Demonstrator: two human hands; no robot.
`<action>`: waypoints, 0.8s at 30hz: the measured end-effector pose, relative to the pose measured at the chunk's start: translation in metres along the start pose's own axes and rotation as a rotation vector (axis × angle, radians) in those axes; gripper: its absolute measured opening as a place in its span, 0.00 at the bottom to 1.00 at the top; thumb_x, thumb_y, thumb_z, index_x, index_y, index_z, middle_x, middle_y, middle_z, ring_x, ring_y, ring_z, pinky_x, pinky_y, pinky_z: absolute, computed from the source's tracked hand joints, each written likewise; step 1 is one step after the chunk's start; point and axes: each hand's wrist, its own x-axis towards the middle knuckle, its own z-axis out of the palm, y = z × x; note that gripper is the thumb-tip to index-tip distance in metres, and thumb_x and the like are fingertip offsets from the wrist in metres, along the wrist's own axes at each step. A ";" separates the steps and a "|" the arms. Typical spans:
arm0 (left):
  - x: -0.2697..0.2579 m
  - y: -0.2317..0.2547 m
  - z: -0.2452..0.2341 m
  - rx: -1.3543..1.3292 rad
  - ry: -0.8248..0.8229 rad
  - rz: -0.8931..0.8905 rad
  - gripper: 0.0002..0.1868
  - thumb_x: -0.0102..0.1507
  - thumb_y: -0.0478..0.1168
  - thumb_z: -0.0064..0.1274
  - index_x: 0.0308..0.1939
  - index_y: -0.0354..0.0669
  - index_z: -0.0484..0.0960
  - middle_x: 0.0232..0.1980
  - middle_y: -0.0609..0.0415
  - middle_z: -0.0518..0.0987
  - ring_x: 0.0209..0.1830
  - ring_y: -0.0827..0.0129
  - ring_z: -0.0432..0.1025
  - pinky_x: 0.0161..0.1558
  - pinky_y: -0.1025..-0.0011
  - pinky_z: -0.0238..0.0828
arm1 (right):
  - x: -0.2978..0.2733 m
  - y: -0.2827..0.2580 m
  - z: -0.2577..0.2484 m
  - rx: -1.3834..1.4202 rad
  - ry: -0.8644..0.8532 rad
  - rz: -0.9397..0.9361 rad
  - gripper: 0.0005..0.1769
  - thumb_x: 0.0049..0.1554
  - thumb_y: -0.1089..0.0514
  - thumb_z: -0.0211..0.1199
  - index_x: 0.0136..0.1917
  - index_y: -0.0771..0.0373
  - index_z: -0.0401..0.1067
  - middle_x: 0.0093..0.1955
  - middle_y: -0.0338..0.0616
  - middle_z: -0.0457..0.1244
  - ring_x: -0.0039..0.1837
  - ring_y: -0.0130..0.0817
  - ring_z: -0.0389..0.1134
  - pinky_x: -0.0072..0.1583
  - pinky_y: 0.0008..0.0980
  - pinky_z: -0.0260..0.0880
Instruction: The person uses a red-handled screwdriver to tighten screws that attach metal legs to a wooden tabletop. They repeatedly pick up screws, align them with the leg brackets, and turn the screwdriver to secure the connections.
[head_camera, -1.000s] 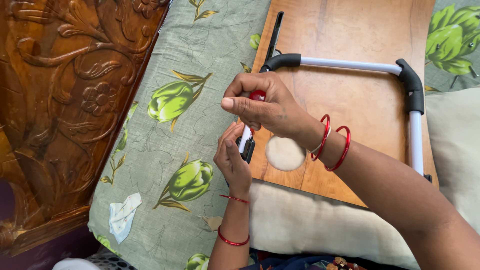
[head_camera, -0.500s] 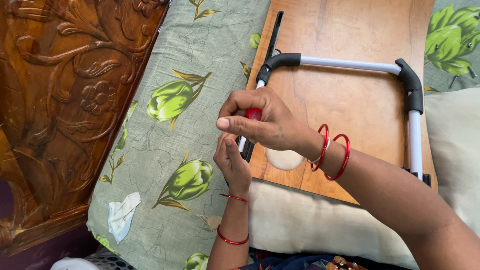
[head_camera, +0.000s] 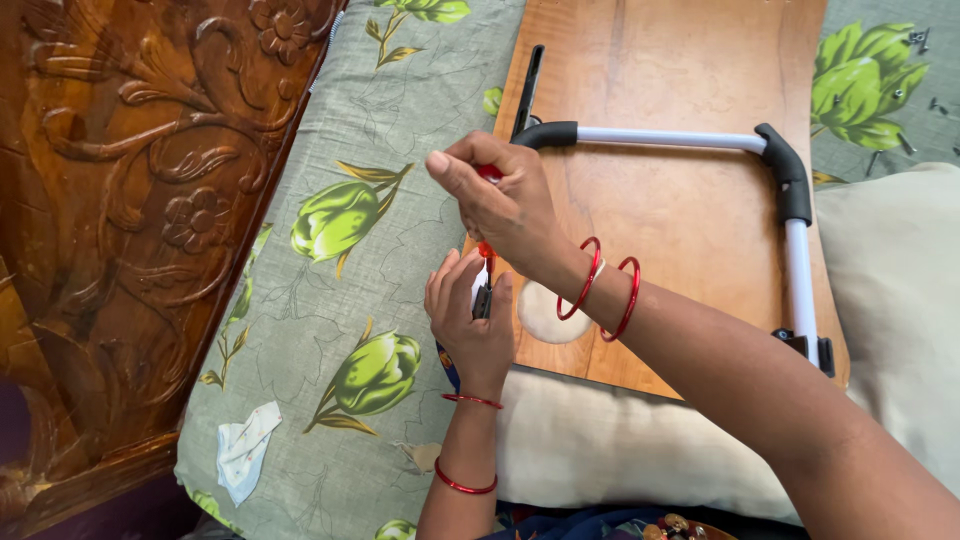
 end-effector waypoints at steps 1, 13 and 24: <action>-0.001 -0.001 0.002 0.034 0.000 0.014 0.17 0.62 0.42 0.63 0.52 0.41 0.80 0.58 0.52 0.81 0.68 0.51 0.70 0.73 0.47 0.54 | -0.004 0.000 0.000 -0.021 0.029 -0.014 0.17 0.64 0.49 0.64 0.42 0.64 0.73 0.28 0.33 0.58 0.28 0.17 0.56 0.30 0.21 0.54; 0.004 -0.010 -0.008 0.009 -0.070 0.013 0.07 0.67 0.39 0.59 0.47 0.41 0.84 0.45 0.49 0.81 0.51 0.54 0.75 0.73 0.49 0.59 | 0.008 -0.057 -0.003 -0.161 -0.917 -0.234 0.16 0.59 0.54 0.68 0.54 0.69 0.78 0.52 0.45 0.70 0.57 0.29 0.70 0.59 0.31 0.70; 0.002 -0.021 0.006 -0.070 -0.076 -0.016 0.08 0.64 0.39 0.60 0.41 0.38 0.80 0.39 0.50 0.80 0.46 0.54 0.75 0.71 0.51 0.62 | -0.005 0.004 0.015 -0.275 -0.169 -0.194 0.10 0.66 0.55 0.63 0.49 0.65 0.76 0.35 0.33 0.62 0.41 0.19 0.60 0.42 0.26 0.63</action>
